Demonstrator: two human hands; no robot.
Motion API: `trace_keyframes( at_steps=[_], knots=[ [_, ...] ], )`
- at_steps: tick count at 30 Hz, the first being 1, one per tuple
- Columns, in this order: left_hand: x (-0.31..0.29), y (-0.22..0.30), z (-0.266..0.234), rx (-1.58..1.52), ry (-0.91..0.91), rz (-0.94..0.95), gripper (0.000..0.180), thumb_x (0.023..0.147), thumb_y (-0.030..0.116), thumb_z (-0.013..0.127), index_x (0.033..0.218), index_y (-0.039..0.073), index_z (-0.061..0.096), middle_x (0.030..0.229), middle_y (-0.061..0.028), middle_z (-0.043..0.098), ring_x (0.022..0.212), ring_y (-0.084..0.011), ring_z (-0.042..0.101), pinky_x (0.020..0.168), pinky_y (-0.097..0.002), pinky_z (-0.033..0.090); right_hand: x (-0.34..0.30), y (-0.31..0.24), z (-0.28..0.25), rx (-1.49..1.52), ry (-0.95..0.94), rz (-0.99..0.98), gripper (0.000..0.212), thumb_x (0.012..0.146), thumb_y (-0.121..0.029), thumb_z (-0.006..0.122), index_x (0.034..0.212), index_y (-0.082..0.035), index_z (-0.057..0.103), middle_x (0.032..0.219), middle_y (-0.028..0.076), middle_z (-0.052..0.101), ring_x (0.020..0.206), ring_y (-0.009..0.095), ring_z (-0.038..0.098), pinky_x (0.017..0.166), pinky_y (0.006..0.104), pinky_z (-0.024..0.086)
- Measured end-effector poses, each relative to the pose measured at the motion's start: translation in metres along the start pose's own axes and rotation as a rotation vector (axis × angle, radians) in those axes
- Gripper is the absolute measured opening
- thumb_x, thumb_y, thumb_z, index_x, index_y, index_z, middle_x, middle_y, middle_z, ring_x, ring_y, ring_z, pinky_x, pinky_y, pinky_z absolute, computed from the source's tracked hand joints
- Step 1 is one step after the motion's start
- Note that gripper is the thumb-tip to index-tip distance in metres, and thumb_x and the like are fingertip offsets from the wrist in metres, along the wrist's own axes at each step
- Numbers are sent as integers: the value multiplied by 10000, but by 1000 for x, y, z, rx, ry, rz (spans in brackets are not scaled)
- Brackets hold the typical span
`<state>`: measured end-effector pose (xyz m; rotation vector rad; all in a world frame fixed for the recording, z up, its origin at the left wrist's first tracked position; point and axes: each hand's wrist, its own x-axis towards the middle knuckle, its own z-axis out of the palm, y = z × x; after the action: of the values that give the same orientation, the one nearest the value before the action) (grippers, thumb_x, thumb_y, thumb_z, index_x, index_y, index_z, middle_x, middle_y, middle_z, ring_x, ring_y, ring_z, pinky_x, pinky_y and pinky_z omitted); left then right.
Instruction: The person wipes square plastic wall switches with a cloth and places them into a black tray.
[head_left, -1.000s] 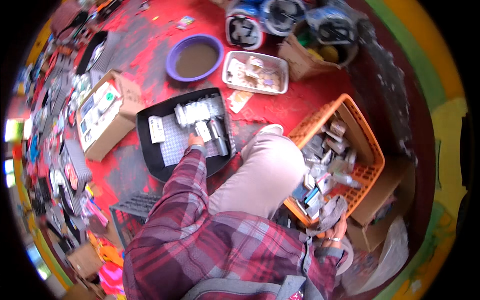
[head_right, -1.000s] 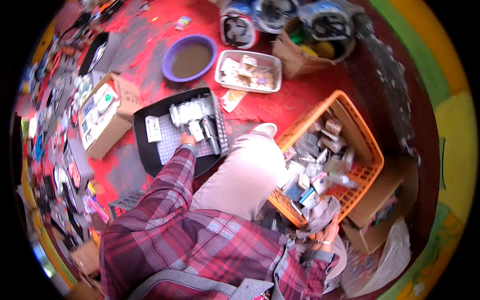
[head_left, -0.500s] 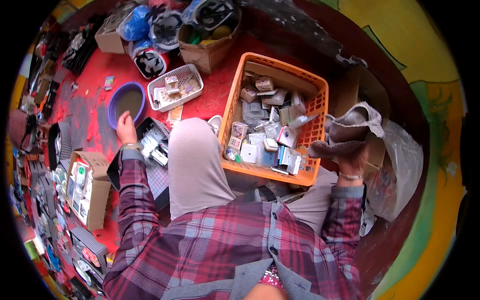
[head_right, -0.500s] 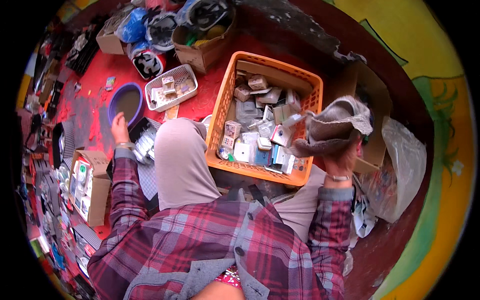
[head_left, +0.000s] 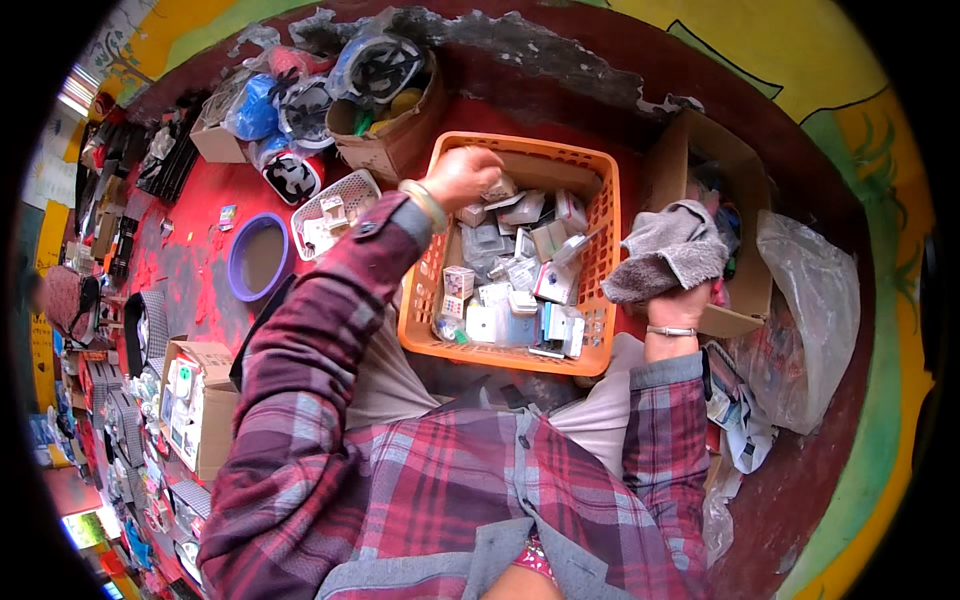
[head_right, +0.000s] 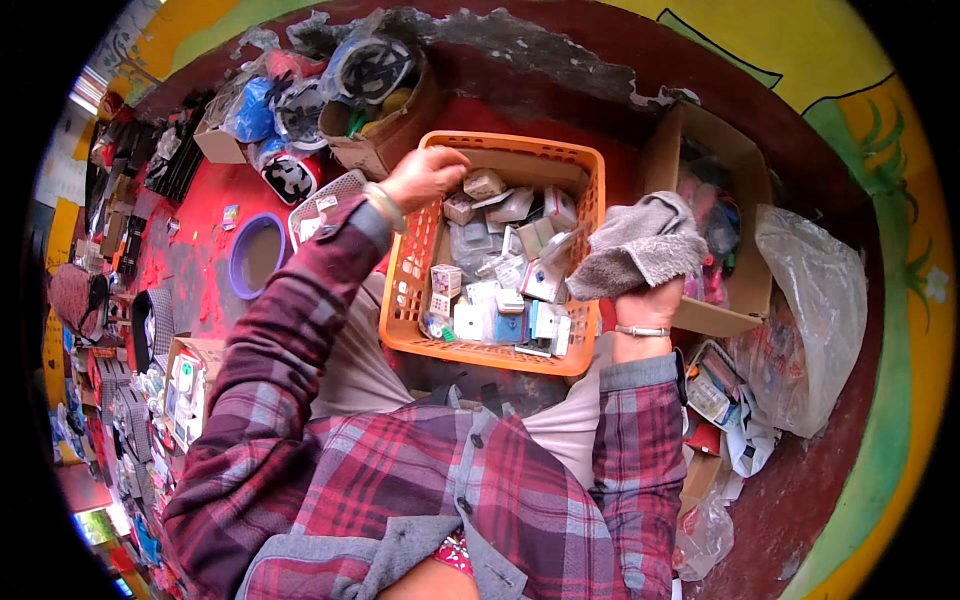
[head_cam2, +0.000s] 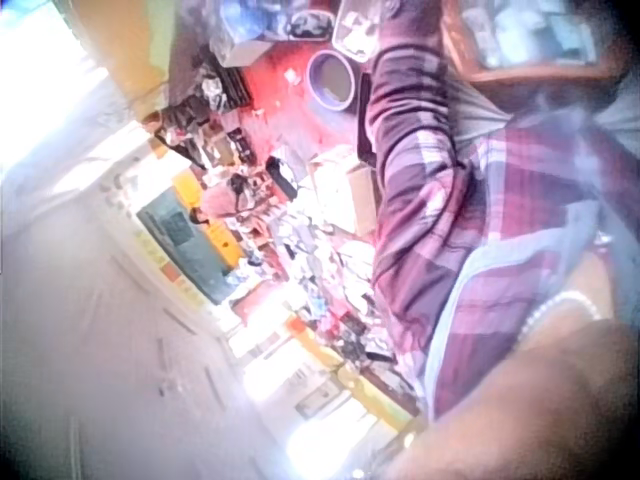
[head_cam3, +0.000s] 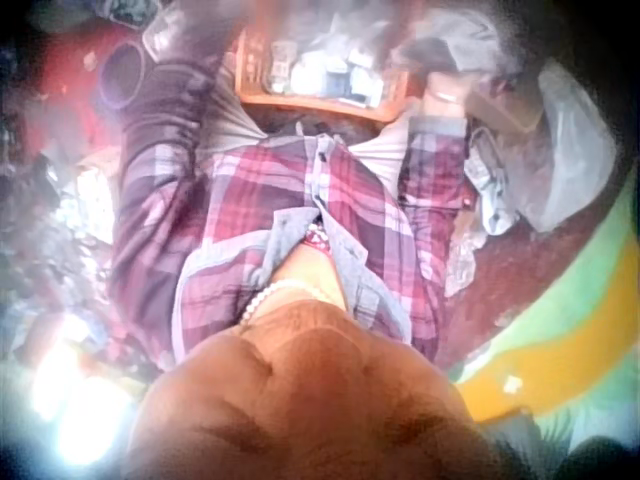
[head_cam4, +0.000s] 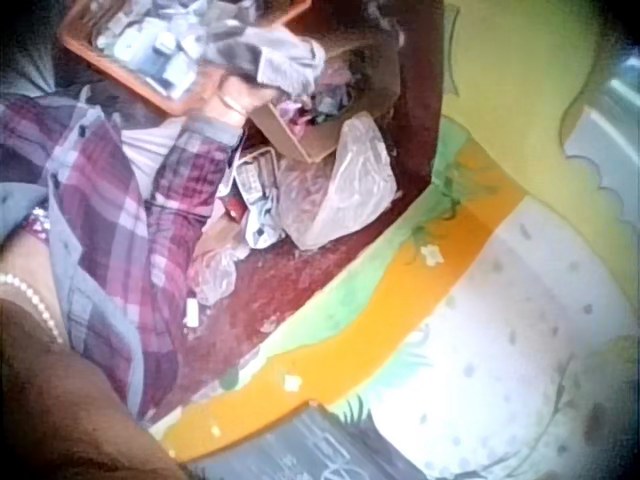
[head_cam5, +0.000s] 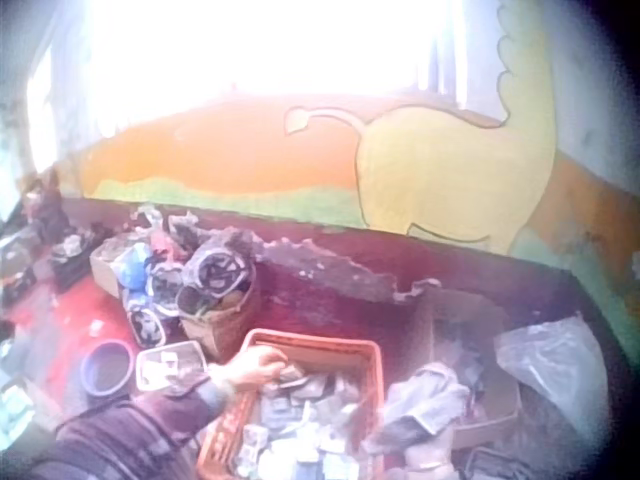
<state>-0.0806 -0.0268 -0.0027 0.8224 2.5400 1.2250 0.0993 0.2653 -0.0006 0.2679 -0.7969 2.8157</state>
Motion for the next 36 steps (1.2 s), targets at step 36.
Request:
trace_keyframes(
  at_steps=[36],
  knots=[
    [32, -212, 270, -556, 154, -620, 298, 770, 154, 704, 1041, 46, 642, 854, -51, 658, 666, -150, 617, 607, -295, 509, -22, 0, 11, -84, 473, -15, 445, 942, -378, 449, 1298, -112, 431, 1253, 69, 513, 1145, 256, 480, 1009, 406, 367]
  ],
)
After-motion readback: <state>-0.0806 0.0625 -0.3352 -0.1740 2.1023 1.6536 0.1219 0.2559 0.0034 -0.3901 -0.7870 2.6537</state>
